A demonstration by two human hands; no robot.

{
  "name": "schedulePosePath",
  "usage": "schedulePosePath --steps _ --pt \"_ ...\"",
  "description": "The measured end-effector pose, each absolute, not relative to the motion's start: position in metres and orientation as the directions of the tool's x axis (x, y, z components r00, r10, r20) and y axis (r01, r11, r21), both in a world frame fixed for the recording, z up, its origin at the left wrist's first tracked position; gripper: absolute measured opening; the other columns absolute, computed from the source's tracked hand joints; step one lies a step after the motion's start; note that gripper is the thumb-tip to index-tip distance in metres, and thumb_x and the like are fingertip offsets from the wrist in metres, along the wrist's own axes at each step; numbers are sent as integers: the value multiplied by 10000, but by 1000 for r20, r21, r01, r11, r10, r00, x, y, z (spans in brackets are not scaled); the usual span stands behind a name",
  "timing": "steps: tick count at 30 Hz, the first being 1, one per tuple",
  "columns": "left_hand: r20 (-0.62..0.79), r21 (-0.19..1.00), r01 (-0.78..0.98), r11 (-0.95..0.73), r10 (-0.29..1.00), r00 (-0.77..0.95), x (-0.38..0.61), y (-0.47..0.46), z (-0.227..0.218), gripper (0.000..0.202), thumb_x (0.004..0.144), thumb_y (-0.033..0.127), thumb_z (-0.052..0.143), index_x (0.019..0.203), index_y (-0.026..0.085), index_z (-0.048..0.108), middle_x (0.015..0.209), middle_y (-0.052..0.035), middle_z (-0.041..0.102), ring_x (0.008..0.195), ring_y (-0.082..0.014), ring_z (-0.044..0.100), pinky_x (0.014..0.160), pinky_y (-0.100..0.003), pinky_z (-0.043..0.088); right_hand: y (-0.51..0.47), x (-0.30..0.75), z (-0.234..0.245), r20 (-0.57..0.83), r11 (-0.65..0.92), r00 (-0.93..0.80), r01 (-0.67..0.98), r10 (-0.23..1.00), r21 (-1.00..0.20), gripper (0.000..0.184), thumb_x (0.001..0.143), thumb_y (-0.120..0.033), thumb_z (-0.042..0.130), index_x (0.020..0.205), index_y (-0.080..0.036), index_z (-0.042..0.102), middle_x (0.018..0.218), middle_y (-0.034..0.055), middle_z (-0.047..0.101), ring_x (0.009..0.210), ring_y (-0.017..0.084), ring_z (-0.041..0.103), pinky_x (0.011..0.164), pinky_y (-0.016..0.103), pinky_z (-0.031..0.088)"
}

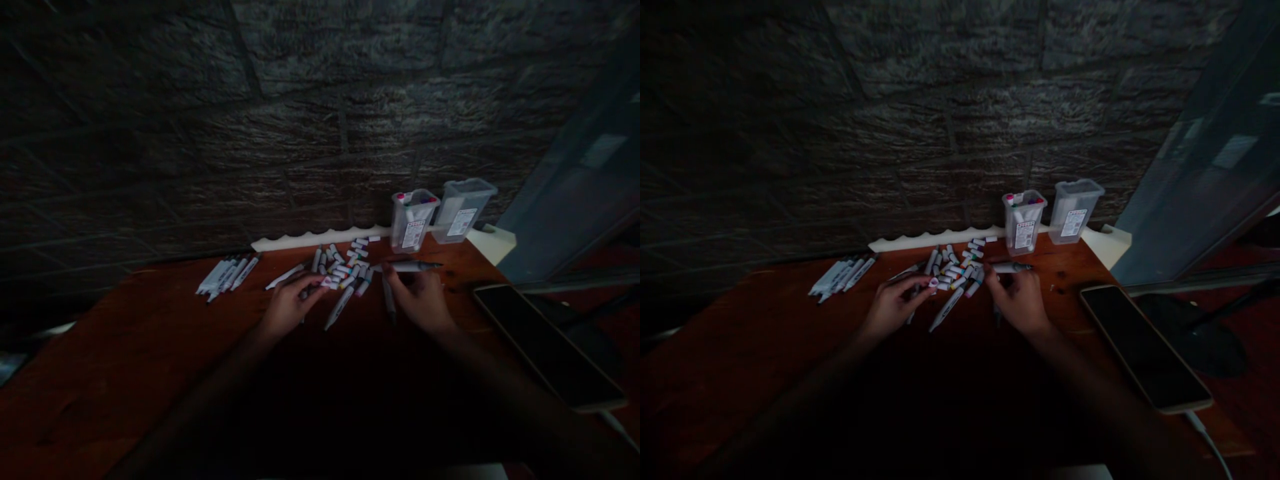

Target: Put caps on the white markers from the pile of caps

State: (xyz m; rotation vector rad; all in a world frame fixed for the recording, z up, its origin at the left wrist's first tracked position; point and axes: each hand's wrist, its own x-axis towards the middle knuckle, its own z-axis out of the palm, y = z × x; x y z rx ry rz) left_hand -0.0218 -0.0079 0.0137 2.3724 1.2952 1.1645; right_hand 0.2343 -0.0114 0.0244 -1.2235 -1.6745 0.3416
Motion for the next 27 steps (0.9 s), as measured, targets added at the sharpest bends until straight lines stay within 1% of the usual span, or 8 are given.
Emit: schedulePosePath --steps 6,10,12,15,17,20,24,27 --pt "622 482 579 -658 722 302 -7 -22 20 155 854 240 651 997 193 686 979 -57 737 898 -174 688 827 -321 557 -13 239 27 539 448 15 538 842 -714 310 895 -398 537 843 -149 714 697 53 702 565 150 606 541 268 443" --pt "648 456 566 -687 692 318 -4 -23 21 166 852 218 655 1013 192 687 970 -56 730 904 -165 677 826 -317 553 -13 239 28 533 435 26 546 846 -716 348 893 -419 533 770 -146 709 600 36 660 492 134 563 505 260 412" --pt "641 415 574 -706 675 366 -7 -20 20 170 853 215 654 1019 199 690 972 -52 728 903 -165 671 824 -323 549 -12 237 28 524 429 20 549 851 -718 357 894 -424 528 769 -146 713 597 37 659 483 132 559 485 254 396" --pt "569 317 615 -722 664 486 -14 -12 16 166 866 235 639 1018 212 703 983 -48 730 909 -176 665 831 -345 536 -12 236 26 531 442 9 544 847 -714 339 893 -412 531 800 -147 719 657 49 690 512 136 582 477 244 393" --pt "488 259 649 -715 677 551 -19 -8 14 179 877 253 625 1034 222 705 1004 -45 730 943 -194 659 853 -371 526 -11 235 25 531 444 0 547 848 -709 348 893 -414 531 762 -148 714 618 42 679 491 133 572 472 244 391" --pt "414 222 682 -697 701 581 -24 -3 19 215 882 292 617 1072 227 694 1066 -48 717 1020 -218 639 928 -417 491 -10 235 23 533 453 -5 535 846 -713 335 898 -404 527 781 -152 715 619 41 684 483 135 571 492 254 421" --pt "398 233 696 -679 720 568 -21 20 41 247 912 315 566 1103 206 680 1108 -69 697 1030 -206 632 920 -377 489 -9 234 23 550 487 5 459 835 -743 255 892 -355 544 907 -165 715 817 69 744 646 169 668 622 281 505" --pt "371 147 704 -695 698 612 -10 58 56 236 917 273 545 1083 190 690 1077 -76 709 1028 -216 624 927 -374 464 -10 233 25 551 493 6 436 835 -753 243 891 -335 542 876 -163 712 836 77 750 713 181 692 662 284 518"
